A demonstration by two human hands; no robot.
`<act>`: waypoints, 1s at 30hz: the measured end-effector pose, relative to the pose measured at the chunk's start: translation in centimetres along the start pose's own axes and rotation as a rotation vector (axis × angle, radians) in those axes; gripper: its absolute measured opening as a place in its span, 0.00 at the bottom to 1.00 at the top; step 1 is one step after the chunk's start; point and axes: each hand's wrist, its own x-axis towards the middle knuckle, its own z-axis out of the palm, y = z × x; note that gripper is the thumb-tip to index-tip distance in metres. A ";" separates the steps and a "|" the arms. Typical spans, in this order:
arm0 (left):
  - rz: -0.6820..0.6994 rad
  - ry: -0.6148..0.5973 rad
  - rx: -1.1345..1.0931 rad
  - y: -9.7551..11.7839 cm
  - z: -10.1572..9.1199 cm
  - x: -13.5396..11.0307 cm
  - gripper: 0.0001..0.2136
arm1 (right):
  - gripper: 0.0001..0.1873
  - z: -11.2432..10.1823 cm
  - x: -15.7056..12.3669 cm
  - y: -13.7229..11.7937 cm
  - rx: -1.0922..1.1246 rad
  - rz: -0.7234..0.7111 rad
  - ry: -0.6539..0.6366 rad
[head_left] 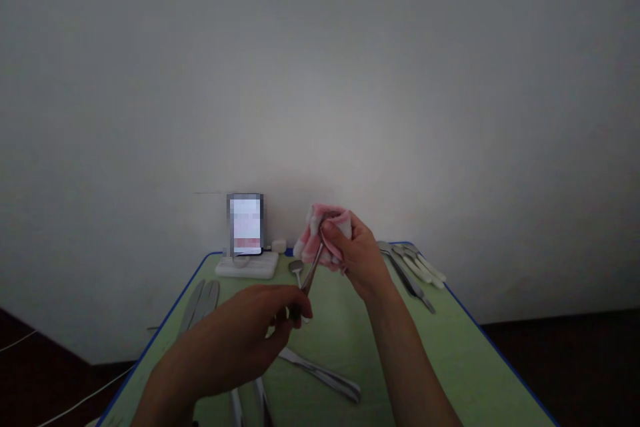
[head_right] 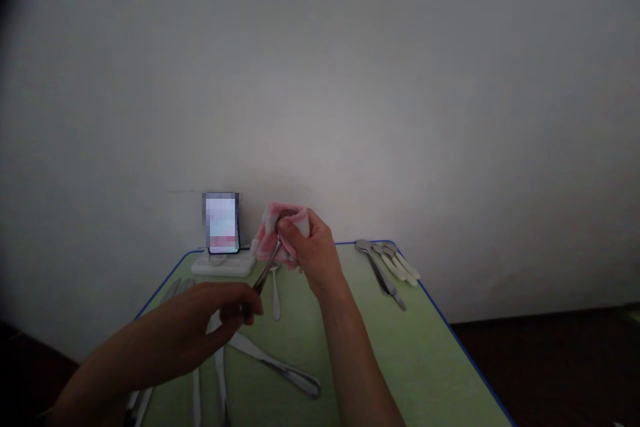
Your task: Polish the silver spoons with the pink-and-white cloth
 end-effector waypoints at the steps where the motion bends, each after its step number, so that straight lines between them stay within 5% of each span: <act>1: -0.005 0.010 -0.005 0.1 -0.1 0.0 0.09 | 0.20 -0.3 0.1 -0.1 -0.013 -0.004 0.002; 6: -0.048 0.134 -0.002 0.2 -0.9 0.1 0.13 | 0.16 -2.7 -0.2 -1.5 -0.170 0.005 -0.069; 14: -0.109 0.280 0.002 -0.8 -1.7 -0.3 0.16 | 0.09 -3.4 -1.9 -3.2 -0.721 0.096 -0.711; 19: -0.054 0.293 -0.031 -0.9 -1.9 -0.6 0.15 | 0.08 -2.4 -1.9 -2.4 -0.730 0.146 -0.922; 24: -0.069 0.359 -0.008 -1.0 -2.2 -0.7 0.16 | 0.10 -2.4 -1.8 -2.6 -0.641 0.134 -0.784; 30: -0.124 0.156 0.090 -1.2 -2.2 -0.7 0.18 | 0.12 -1.6 -1.3 -2.2 -0.531 0.049 -0.260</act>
